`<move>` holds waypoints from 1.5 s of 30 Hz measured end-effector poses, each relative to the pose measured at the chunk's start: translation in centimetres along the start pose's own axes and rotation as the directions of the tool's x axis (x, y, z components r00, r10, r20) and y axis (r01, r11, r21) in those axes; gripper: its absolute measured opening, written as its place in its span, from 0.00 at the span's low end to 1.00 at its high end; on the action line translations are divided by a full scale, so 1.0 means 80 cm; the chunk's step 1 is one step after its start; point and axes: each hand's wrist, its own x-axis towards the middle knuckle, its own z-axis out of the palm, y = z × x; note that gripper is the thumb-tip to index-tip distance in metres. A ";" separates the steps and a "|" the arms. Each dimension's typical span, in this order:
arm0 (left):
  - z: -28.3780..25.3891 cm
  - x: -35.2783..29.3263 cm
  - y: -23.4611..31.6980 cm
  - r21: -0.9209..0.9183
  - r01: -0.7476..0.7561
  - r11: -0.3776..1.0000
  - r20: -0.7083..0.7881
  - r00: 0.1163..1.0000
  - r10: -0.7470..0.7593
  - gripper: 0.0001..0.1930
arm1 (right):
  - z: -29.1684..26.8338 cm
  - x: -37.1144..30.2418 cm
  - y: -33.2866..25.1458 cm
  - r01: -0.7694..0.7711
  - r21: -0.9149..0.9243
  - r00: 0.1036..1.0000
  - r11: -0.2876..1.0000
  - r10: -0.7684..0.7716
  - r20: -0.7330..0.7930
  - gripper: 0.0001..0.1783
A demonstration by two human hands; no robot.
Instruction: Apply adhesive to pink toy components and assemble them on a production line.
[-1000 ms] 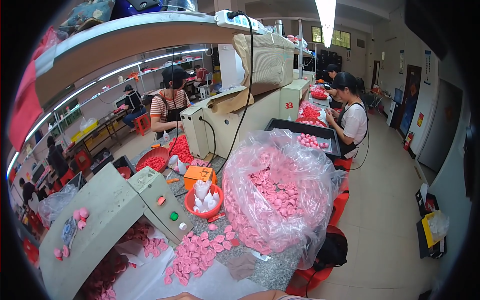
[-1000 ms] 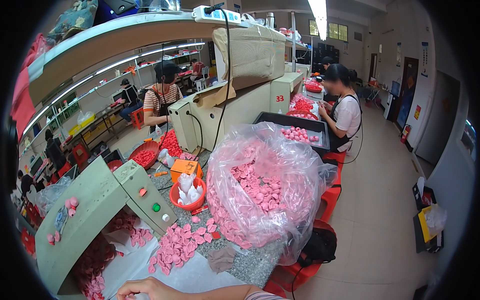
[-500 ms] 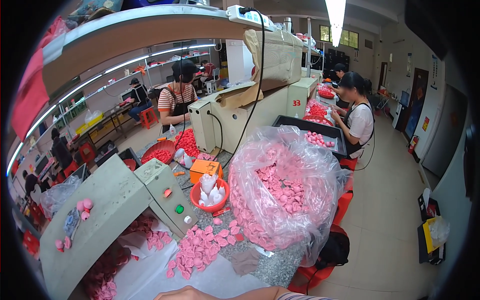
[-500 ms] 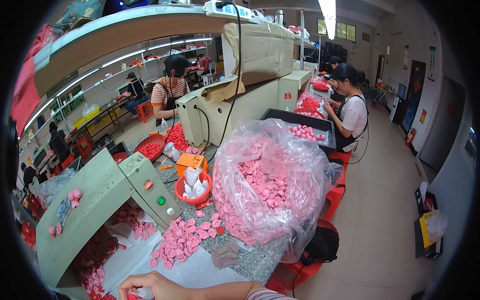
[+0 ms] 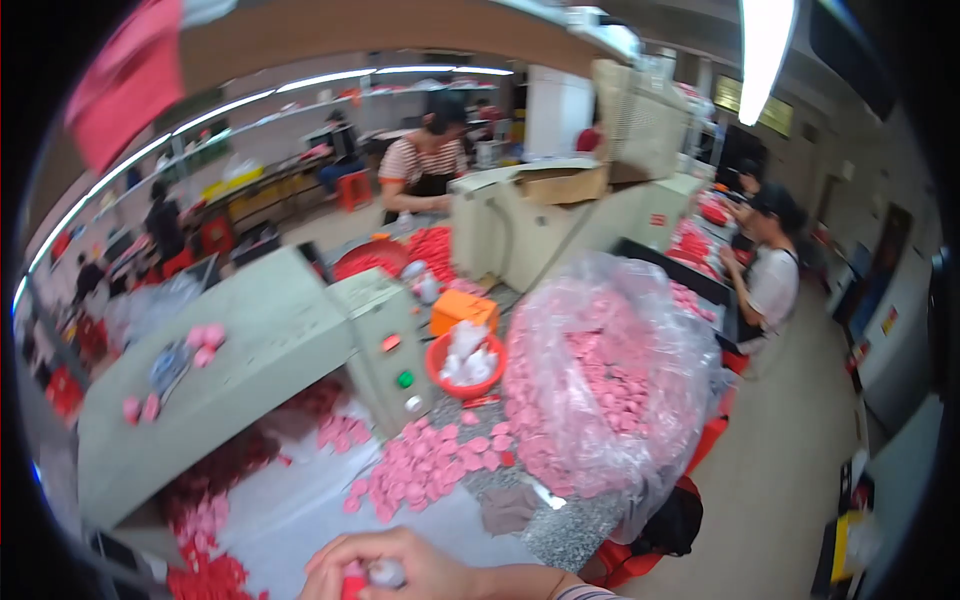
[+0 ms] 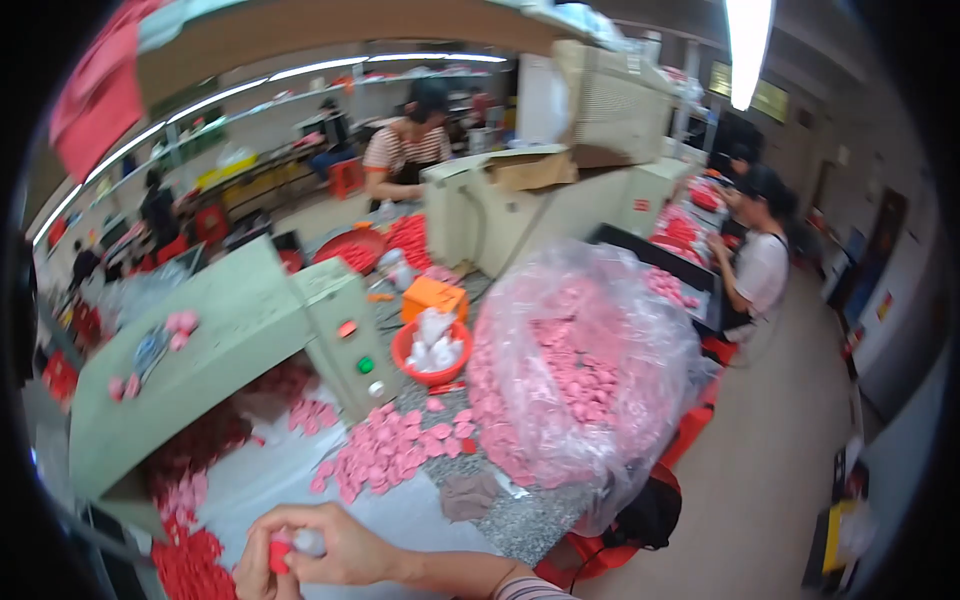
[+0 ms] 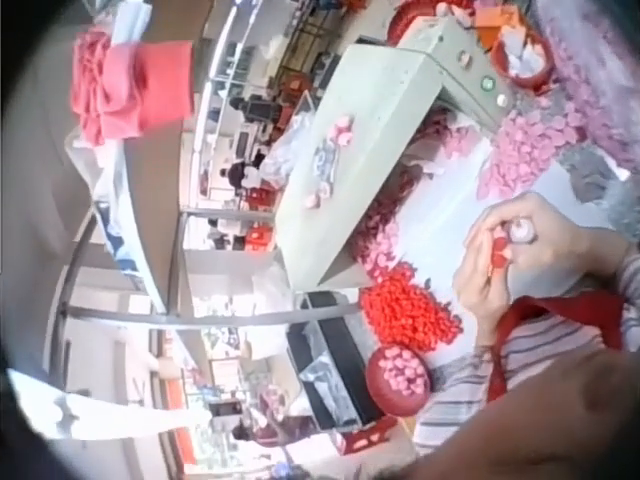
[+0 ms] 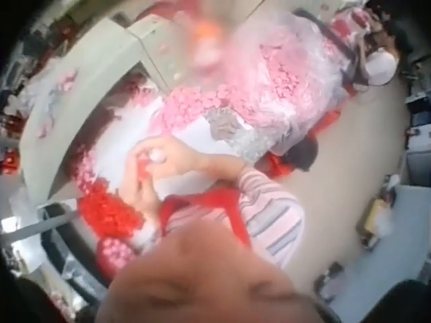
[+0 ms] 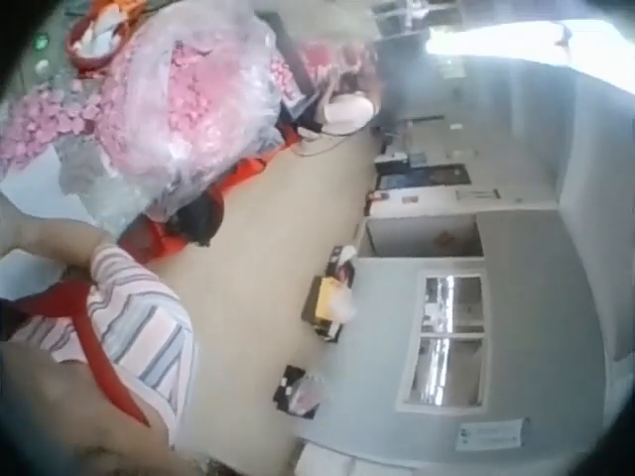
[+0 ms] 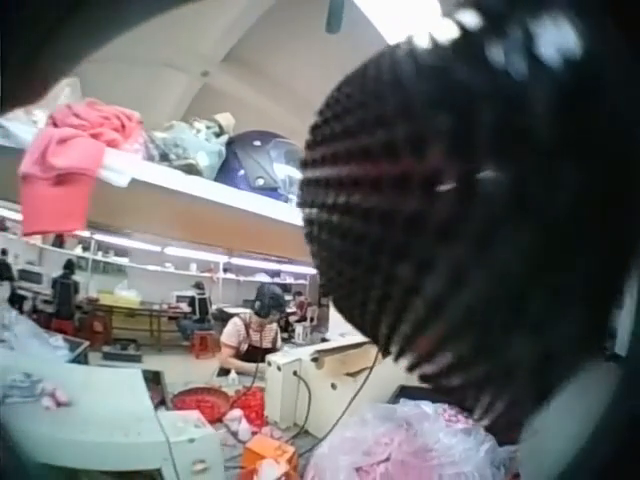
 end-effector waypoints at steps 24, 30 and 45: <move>0.013 -0.016 -0.051 -0.272 0.008 0.962 -0.122 0.992 -0.042 0.21 | 0.005 0.007 0.045 -0.324 0.178 0.942 0.929 0.335 -0.034 0.17; 0.022 -0.036 -0.045 -0.542 0.228 0.809 -0.126 0.929 -0.347 0.16 | 0.015 -0.007 0.052 -0.396 0.161 0.903 0.904 0.415 -0.107 0.14; 0.019 -0.058 -0.060 -0.550 0.099 0.829 -0.146 0.966 -0.212 0.13 | 0.040 -0.030 0.043 -0.437 0.180 0.861 0.881 0.468 -0.200 0.14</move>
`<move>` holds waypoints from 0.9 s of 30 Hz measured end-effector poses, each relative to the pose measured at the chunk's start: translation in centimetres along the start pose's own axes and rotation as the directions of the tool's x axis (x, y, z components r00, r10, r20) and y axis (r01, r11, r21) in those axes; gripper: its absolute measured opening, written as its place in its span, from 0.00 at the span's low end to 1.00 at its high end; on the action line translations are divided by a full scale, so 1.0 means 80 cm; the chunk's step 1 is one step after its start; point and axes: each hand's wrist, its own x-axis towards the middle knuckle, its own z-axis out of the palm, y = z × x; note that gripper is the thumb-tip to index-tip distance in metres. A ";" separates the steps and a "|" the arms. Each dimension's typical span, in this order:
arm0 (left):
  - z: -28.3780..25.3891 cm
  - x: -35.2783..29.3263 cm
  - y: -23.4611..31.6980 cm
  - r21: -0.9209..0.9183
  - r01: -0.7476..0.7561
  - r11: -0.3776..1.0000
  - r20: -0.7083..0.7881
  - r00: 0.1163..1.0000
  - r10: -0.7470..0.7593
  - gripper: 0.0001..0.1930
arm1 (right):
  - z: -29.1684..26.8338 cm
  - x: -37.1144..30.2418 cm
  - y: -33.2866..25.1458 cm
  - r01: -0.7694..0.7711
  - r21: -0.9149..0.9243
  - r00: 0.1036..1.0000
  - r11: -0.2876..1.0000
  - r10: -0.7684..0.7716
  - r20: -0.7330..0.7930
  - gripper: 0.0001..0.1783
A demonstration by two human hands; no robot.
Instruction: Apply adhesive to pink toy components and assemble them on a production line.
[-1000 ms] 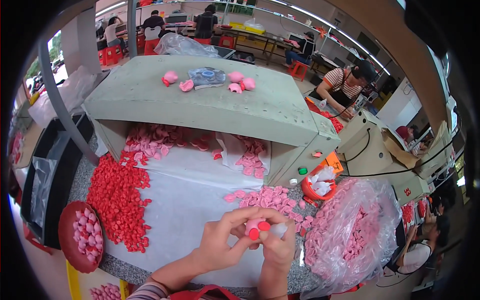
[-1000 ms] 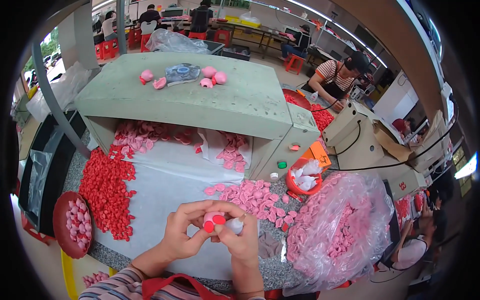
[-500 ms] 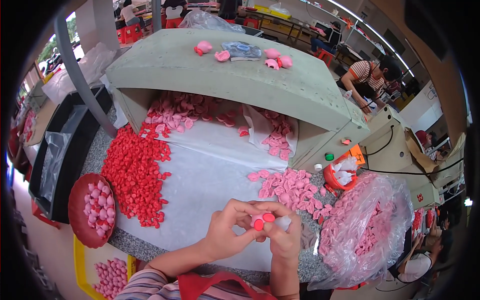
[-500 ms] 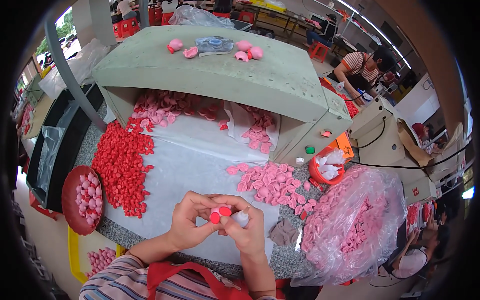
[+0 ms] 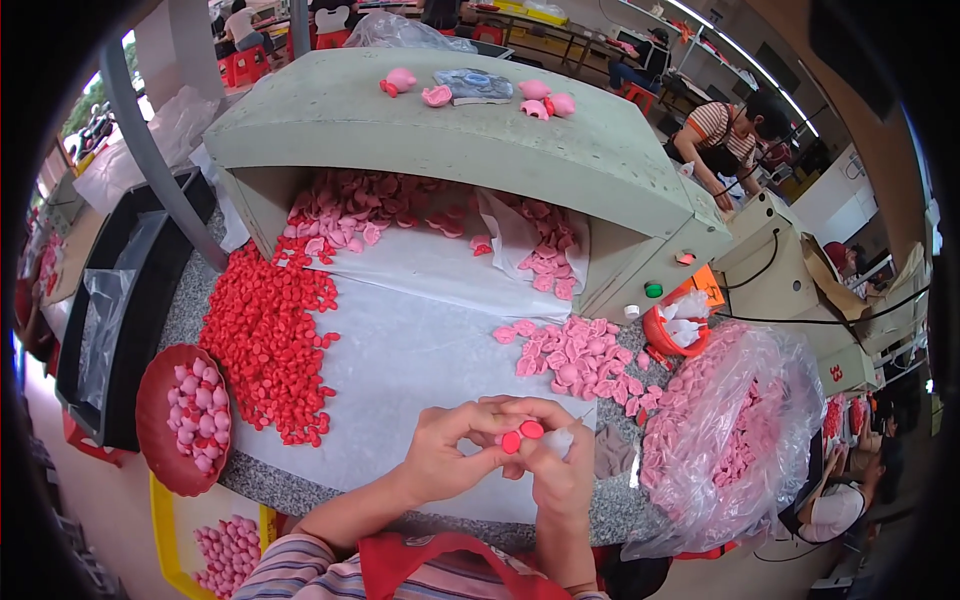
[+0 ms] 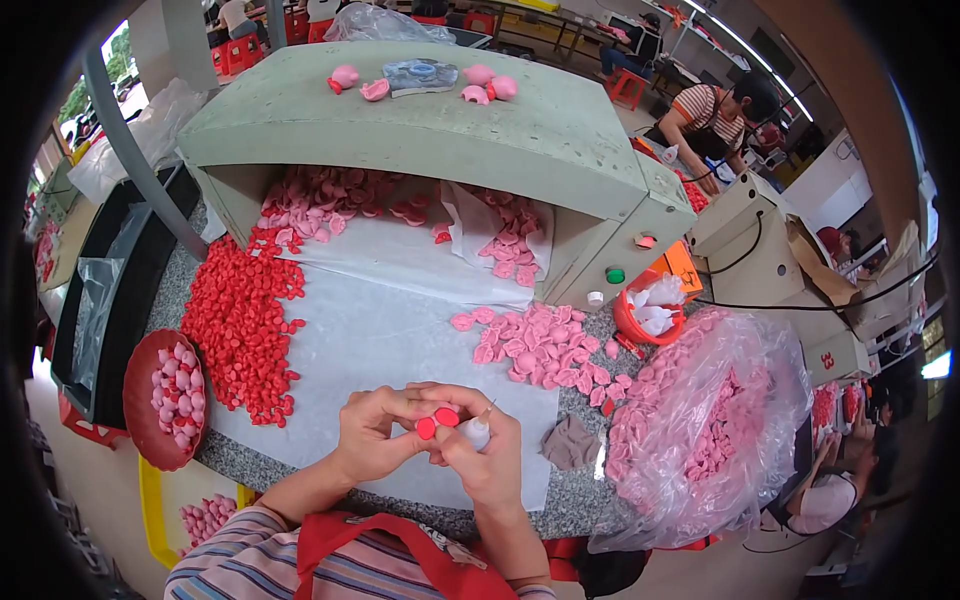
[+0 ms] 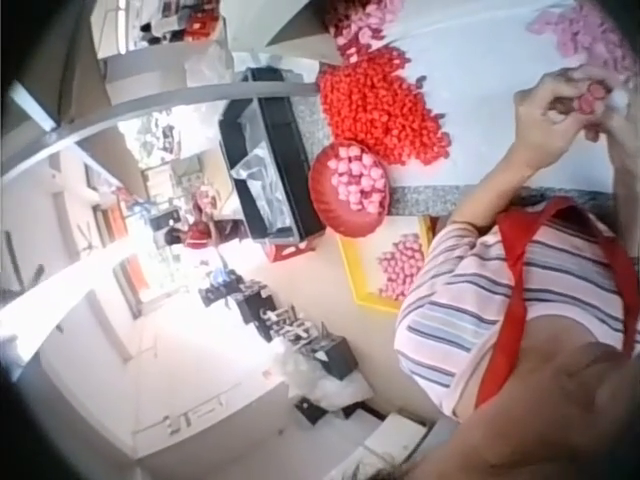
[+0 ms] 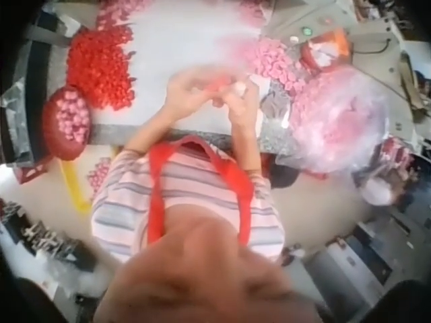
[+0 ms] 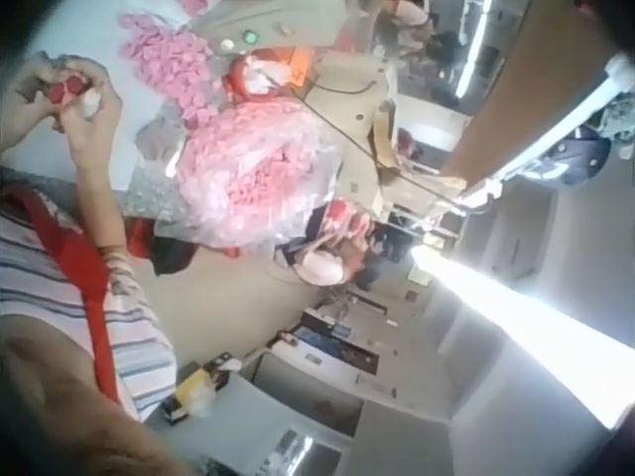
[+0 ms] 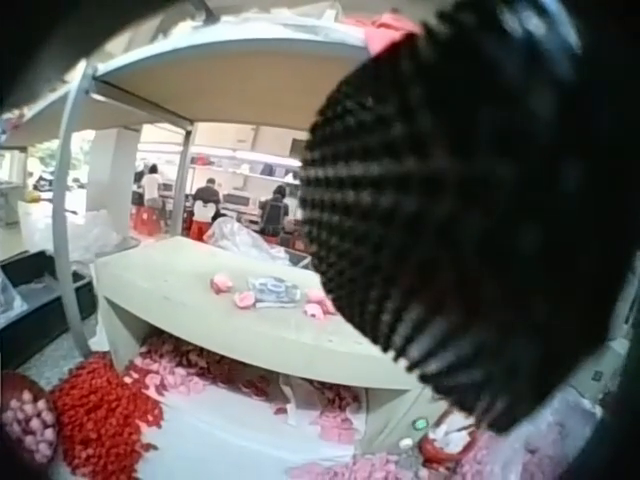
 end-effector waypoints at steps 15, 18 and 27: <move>-0.002 -0.014 -0.011 -0.319 0.164 0.934 0.052 0.986 -0.155 0.12 | 0.007 -0.014 0.003 -0.042 -0.092 0.995 0.995 0.034 -0.092 0.15; -0.006 -0.009 0.000 -0.487 0.267 0.832 0.073 0.961 -0.265 0.13 | 0.009 -0.017 -0.001 -0.069 -0.110 0.995 0.992 0.061 -0.076 0.17; -0.016 -0.014 0.007 -0.460 0.271 0.846 0.107 0.962 -0.250 0.20 | 0.001 -0.014 0.014 0.164 -0.195 0.986 0.967 -0.161 0.034 0.18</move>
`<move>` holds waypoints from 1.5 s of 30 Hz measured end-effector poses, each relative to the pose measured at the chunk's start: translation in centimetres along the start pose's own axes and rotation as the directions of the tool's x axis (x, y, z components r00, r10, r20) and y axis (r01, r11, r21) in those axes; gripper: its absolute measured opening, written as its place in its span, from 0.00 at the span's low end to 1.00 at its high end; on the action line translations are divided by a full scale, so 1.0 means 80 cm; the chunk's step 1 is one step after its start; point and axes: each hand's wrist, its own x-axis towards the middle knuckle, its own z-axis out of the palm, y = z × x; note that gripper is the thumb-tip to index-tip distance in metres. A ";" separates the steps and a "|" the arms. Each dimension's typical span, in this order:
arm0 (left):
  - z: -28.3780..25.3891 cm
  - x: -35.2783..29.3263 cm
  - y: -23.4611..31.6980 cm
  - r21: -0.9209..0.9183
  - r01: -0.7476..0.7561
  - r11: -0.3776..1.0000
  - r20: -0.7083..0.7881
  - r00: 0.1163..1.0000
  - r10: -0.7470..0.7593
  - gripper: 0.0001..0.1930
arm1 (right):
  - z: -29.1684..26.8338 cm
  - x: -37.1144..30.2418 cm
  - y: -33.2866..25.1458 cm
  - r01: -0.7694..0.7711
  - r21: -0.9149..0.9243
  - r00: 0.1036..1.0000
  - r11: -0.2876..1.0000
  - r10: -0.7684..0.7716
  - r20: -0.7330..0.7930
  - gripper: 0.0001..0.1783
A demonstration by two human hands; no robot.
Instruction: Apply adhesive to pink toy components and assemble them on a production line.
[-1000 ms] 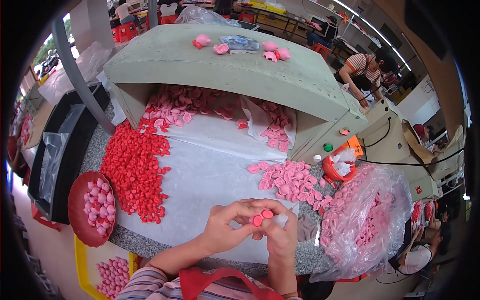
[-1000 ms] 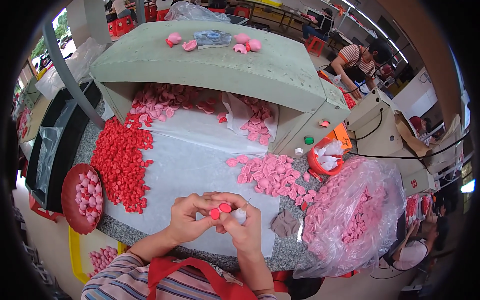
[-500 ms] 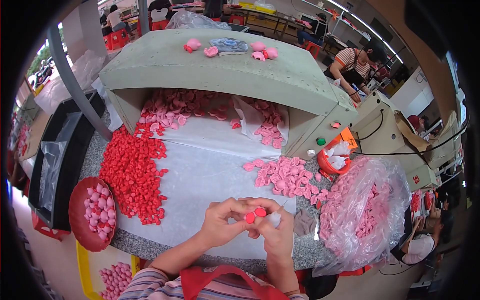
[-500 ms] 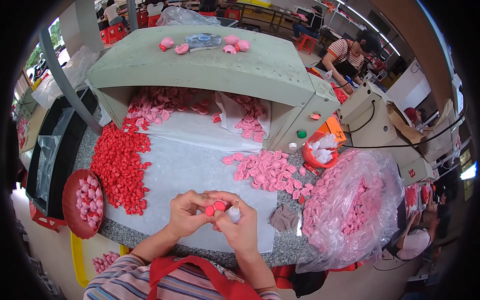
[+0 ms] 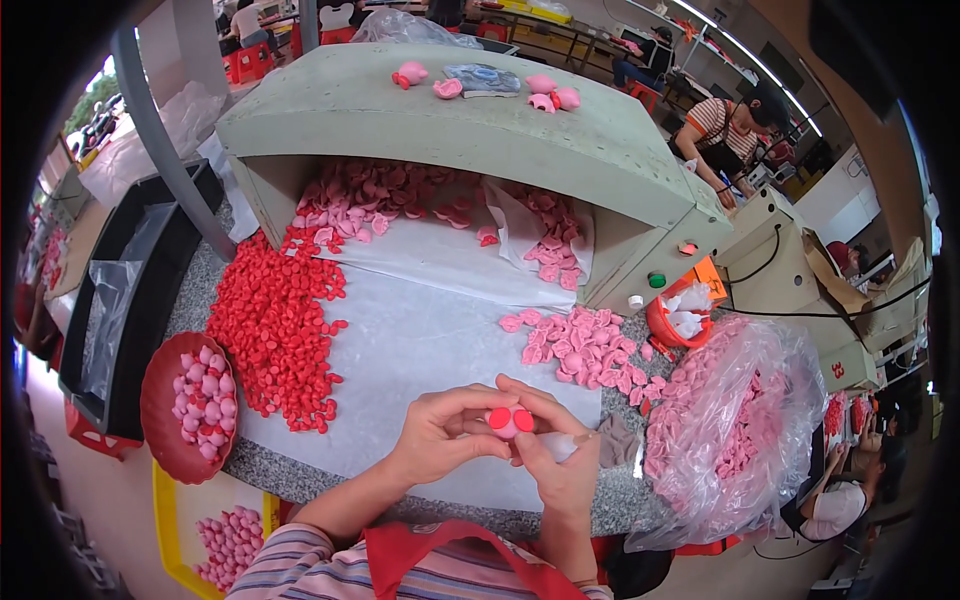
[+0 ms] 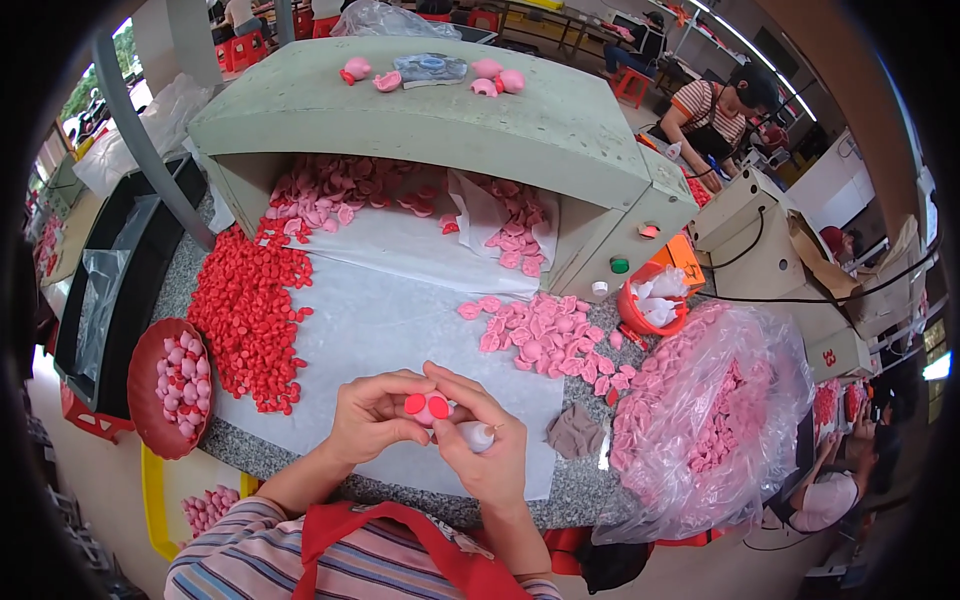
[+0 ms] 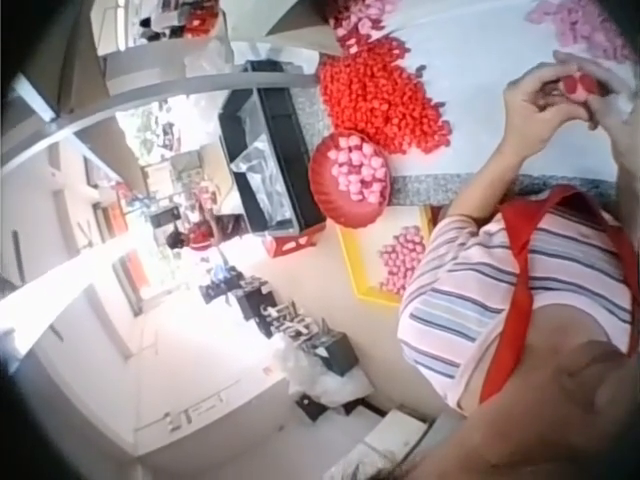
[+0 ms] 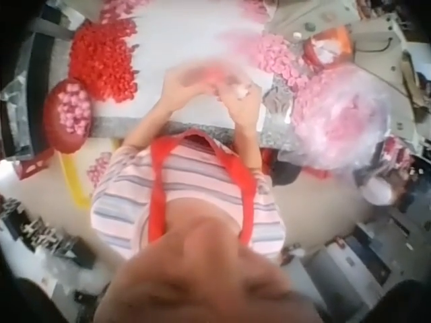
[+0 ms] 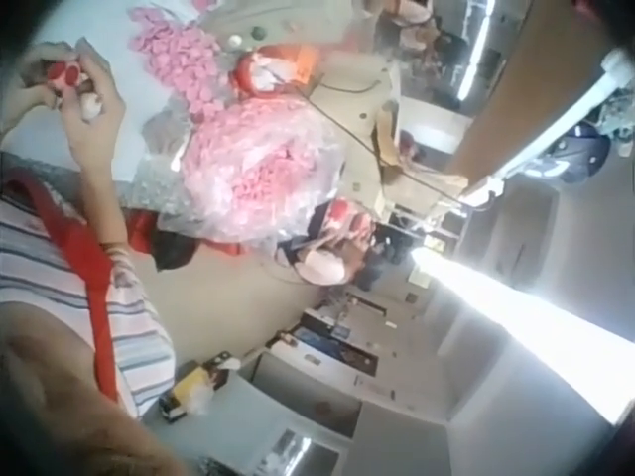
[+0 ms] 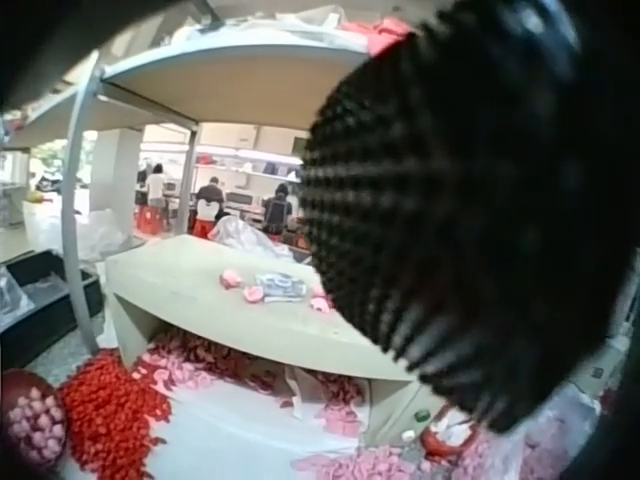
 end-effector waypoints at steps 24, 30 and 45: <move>0.000 0.002 0.013 0.410 -0.133 0.902 0.041 0.991 0.127 0.16 | 0.002 0.003 0.020 0.124 0.120 0.990 0.985 -0.130 0.046 0.20; 0.009 0.001 0.016 0.442 -0.087 0.893 0.012 0.996 0.091 0.17 | 0.000 0.000 0.022 0.082 0.138 0.996 0.987 -0.086 0.024 0.19; 0.006 -0.008 -0.005 0.529 -0.242 0.814 0.022 0.962 0.271 0.15 | 0.007 -0.010 0.011 0.004 0.039 0.999 0.999 -0.003 -0.033 0.21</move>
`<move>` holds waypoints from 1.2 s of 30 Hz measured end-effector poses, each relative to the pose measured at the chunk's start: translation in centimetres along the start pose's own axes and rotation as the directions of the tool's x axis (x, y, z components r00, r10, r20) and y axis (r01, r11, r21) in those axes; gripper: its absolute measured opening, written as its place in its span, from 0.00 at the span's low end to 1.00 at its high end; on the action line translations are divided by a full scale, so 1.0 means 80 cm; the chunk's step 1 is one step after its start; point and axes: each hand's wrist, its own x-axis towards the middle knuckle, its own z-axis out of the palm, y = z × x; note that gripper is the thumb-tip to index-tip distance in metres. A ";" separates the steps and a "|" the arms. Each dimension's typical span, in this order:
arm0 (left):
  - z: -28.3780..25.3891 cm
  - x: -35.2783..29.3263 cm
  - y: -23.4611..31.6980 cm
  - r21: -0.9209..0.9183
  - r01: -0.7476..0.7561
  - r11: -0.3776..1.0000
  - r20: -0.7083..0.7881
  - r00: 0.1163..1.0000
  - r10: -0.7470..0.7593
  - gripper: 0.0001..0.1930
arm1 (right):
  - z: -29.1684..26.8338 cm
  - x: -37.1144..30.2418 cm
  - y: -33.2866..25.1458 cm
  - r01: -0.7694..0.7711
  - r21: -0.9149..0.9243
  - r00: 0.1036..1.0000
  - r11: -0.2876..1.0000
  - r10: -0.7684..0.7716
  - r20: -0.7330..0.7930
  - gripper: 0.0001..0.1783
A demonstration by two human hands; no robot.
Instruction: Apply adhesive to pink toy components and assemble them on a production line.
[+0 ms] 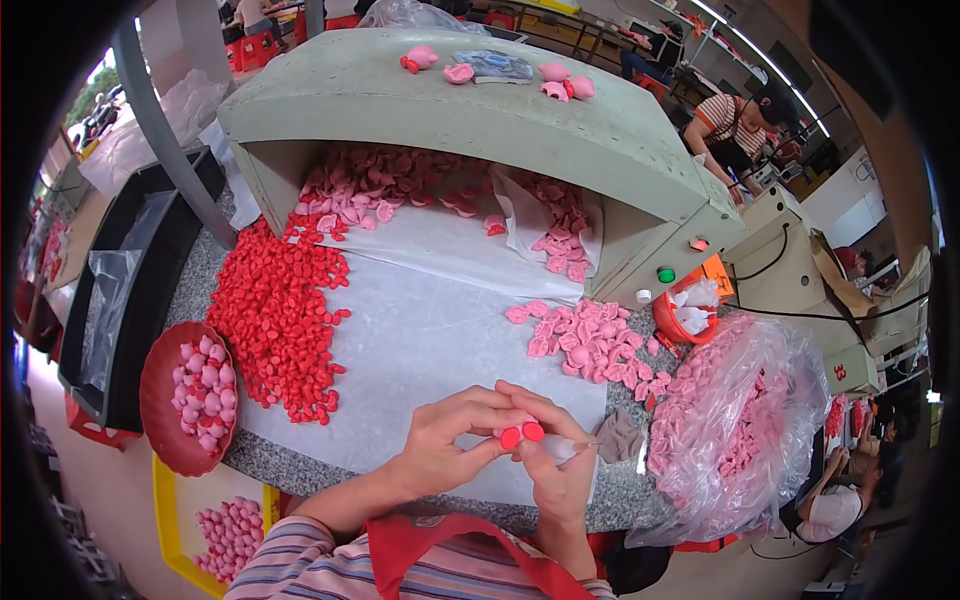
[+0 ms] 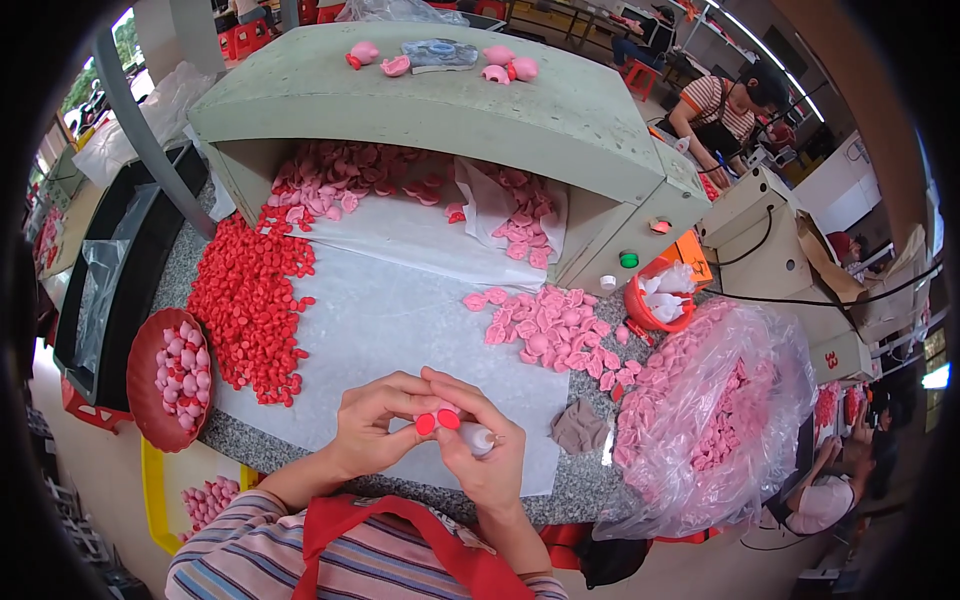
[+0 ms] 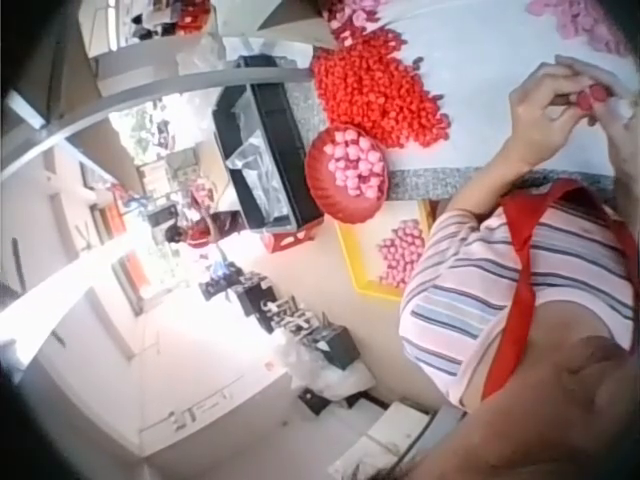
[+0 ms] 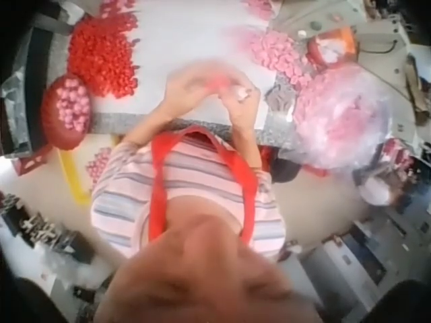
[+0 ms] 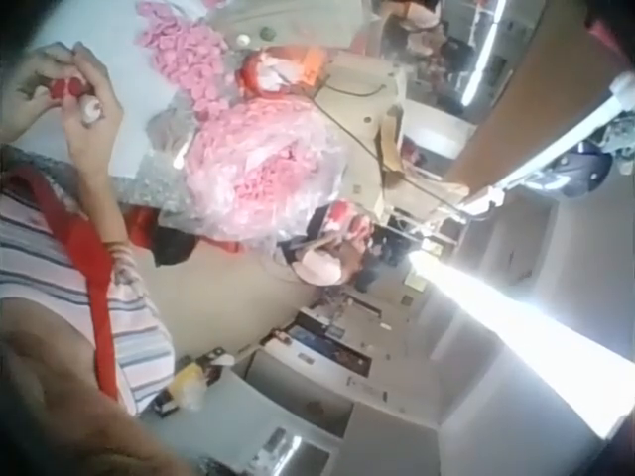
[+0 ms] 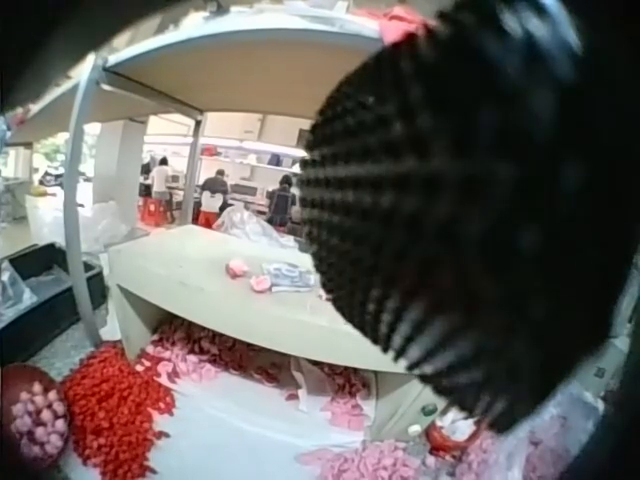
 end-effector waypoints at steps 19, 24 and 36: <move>0.008 0.005 0.016 -0.147 0.133 0.980 0.006 0.991 -0.134 0.12 | -0.008 0.003 0.033 -0.118 0.469 0.987 0.876 0.154 -0.040 0.23; 0.003 0.003 0.007 -0.156 0.117 0.981 -0.007 0.993 -0.120 0.11 | -0.002 0.001 0.036 -0.118 0.509 0.988 0.852 0.155 -0.030 0.23; -0.006 0.002 -0.007 -0.580 0.403 0.708 0.087 0.895 -0.438 0.13 | 0.002 0.001 0.014 -0.066 0.020 0.990 0.998 0.068 -0.122 0.19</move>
